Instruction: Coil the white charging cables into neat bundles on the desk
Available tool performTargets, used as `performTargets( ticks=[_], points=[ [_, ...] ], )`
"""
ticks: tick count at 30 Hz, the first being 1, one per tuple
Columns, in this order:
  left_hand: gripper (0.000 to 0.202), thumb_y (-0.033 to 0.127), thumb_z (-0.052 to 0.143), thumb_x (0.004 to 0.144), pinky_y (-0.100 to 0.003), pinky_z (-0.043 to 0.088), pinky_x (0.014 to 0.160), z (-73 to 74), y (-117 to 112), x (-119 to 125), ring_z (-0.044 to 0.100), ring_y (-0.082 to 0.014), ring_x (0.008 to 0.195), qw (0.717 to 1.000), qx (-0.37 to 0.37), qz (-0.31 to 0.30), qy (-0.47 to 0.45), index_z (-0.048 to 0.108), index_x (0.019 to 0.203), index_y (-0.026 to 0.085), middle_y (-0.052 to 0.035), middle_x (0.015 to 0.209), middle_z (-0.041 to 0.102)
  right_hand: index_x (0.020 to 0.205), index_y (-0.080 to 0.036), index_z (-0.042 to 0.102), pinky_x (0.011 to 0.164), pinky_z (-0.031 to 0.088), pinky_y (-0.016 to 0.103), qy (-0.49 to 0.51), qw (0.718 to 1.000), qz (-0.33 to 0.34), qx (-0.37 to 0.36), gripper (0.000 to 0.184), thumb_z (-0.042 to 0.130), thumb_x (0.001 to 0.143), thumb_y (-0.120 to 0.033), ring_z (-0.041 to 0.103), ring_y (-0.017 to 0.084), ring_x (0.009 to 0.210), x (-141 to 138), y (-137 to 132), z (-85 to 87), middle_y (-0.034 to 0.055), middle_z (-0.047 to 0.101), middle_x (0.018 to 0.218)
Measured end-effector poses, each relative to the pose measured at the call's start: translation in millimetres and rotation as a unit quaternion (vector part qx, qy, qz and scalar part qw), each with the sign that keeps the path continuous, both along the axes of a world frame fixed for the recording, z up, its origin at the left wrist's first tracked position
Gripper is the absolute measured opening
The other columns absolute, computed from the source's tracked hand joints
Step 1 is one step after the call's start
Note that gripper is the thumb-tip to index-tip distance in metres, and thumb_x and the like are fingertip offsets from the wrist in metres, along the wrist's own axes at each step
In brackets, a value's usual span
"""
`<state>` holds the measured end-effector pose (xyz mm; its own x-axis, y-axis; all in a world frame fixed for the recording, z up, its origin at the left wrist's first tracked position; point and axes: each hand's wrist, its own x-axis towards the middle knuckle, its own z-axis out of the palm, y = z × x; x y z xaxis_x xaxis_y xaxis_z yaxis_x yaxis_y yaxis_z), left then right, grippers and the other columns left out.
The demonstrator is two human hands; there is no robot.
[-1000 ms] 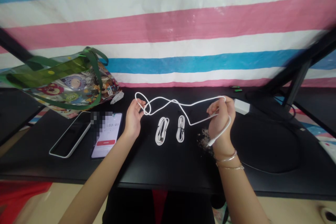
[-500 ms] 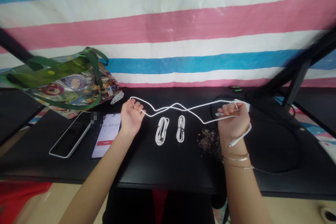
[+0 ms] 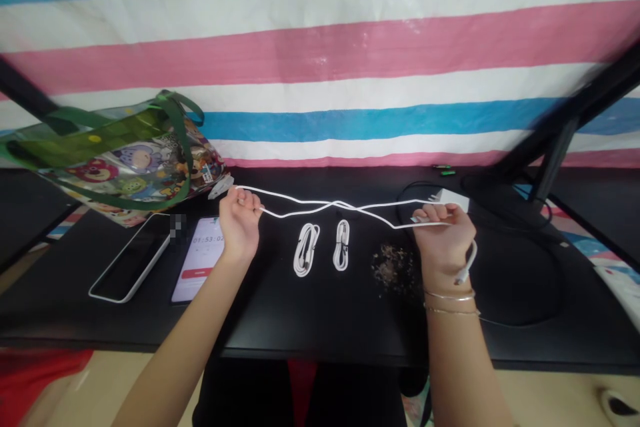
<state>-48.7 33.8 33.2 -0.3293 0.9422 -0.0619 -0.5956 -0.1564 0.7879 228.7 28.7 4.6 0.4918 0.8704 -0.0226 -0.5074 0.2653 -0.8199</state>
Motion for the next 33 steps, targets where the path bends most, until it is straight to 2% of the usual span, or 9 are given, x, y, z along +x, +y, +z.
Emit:
performTargets(
  ticks=[3, 7, 10, 16, 20, 23, 25, 28, 33],
  points=[
    [0.031, 0.03, 0.051, 0.081, -0.02, 0.034, 0.051, 0.9, 0, -1, 0.034, -0.0087, 0.045, 0.999, -0.017, -0.025, -0.015, 0.034, 0.056, 0.02, 0.0068, 0.051, 0.029, 0.045, -0.02, 0.029, 0.038, 0.03, 0.02, 0.045, 0.998, -0.016, -0.043, 0.031, 0.043, 0.073, -0.013, 0.016, 0.008, 0.038, -10, -1, 6.9, -0.0075, 0.016, 0.044],
    [0.03, 0.031, 0.049, 0.082, -0.02, 0.034, 0.048, 1.5, -2, 0, 0.028, -0.0088, 0.042, 0.995, -0.017, -0.082, -0.045, 0.036, 0.057, 0.021, 0.0066, 0.05, 0.026, 0.051, -0.021, 0.034, 0.039, 0.03, 0.02, 0.022, 0.998, 0.045, -0.04, 0.031, 0.043, 0.08, -0.017, 0.014, 0.01, 0.039, -27, -2, 12.2, -0.0084, 0.013, 0.046],
    [0.033, 0.031, 0.048, 0.083, -0.02, 0.032, 0.047, 1.5, -6, 3, 0.027, -0.0086, 0.043, 0.99, -0.001, -0.138, -0.039, 0.035, 0.054, 0.02, 0.0058, 0.05, 0.026, 0.056, -0.022, 0.04, 0.041, 0.03, 0.021, -0.004, 0.996, 0.089, -0.009, 0.027, 0.047, 0.083, -0.024, 0.014, 0.01, 0.041, -36, -3, 13.2, -0.0085, 0.016, 0.048],
    [0.043, 0.039, 0.047, 0.083, -0.023, 0.036, 0.052, -4.7, -10, 9, 0.034, -0.0105, 0.045, 0.97, 0.039, -0.231, 0.065, 0.033, 0.048, 0.02, 0.0031, 0.045, 0.031, 0.058, -0.023, 0.044, 0.041, 0.029, 0.023, -0.045, 0.987, 0.148, 0.039, 0.027, 0.057, 0.081, -0.03, 0.014, 0.009, 0.041, -50, -5, 16.4, -0.0087, 0.018, 0.049],
    [0.037, 0.045, 0.055, 0.075, -0.026, 0.038, 0.053, -13.3, -10, 11, 0.042, -0.0126, 0.049, 0.944, 0.102, -0.281, 0.14, 0.042, 0.049, 0.021, 0.0004, 0.048, 0.043, 0.06, -0.022, 0.045, 0.042, 0.032, 0.023, -0.052, 0.981, 0.183, 0.032, 0.028, 0.057, 0.084, -0.033, 0.02, 0.009, 0.04, -57, -8, 19.7, -0.0081, 0.023, 0.049],
    [0.036, 0.047, 0.058, 0.074, -0.027, 0.041, 0.057, -15.5, -11, 11, 0.048, -0.0142, 0.052, 0.92, 0.121, -0.317, 0.193, 0.05, 0.051, 0.02, -0.0014, 0.052, 0.051, 0.06, -0.022, 0.046, 0.043, 0.034, 0.023, -0.058, 0.977, 0.202, 0.026, 0.03, 0.057, 0.084, -0.035, 0.022, 0.009, 0.04, -62, -10, 21.1, -0.0083, 0.023, 0.048],
    [0.033, 0.045, 0.058, 0.075, -0.028, 0.043, 0.059, -14.9, -11, 10, 0.052, -0.015, 0.054, 0.909, 0.13, -0.325, 0.227, 0.054, 0.054, 0.02, -0.002, 0.055, 0.055, 0.059, -0.022, 0.046, 0.043, 0.034, 0.022, -0.061, 0.975, 0.214, 0.029, 0.03, 0.059, 0.083, -0.036, 0.023, 0.009, 0.04, -67, -10, 21.0, -0.0087, 0.023, 0.047],
    [0.023, 0.037, 0.059, 0.077, -0.027, 0.042, 0.061, -13.8, -12, 10, 0.055, -0.0153, 0.056, 0.896, 0.141, -0.304, 0.291, 0.06, 0.062, 0.02, -0.0018, 0.057, 0.059, 0.06, -0.022, 0.048, 0.045, 0.036, 0.022, -0.079, 0.97, 0.225, 0.048, 0.03, 0.063, 0.08, -0.039, 0.028, 0.009, 0.04, -74, -11, 19.0, -0.0087, 0.027, 0.045],
    [0.01, 0.025, 0.057, 0.079, -0.025, 0.041, 0.061, -17.9, -14, 14, 0.061, -0.0166, 0.062, 0.865, 0.155, -0.285, 0.382, 0.064, 0.073, 0.021, -0.0015, 0.061, 0.065, 0.066, -0.022, 0.054, 0.048, 0.038, 0.024, -0.138, 0.948, 0.281, 0.054, 0.034, 0.065, 0.076, -0.052, 0.039, 0.011, 0.046, -85, -16, 13.6, -0.0064, 0.043, 0.046]
  ],
)
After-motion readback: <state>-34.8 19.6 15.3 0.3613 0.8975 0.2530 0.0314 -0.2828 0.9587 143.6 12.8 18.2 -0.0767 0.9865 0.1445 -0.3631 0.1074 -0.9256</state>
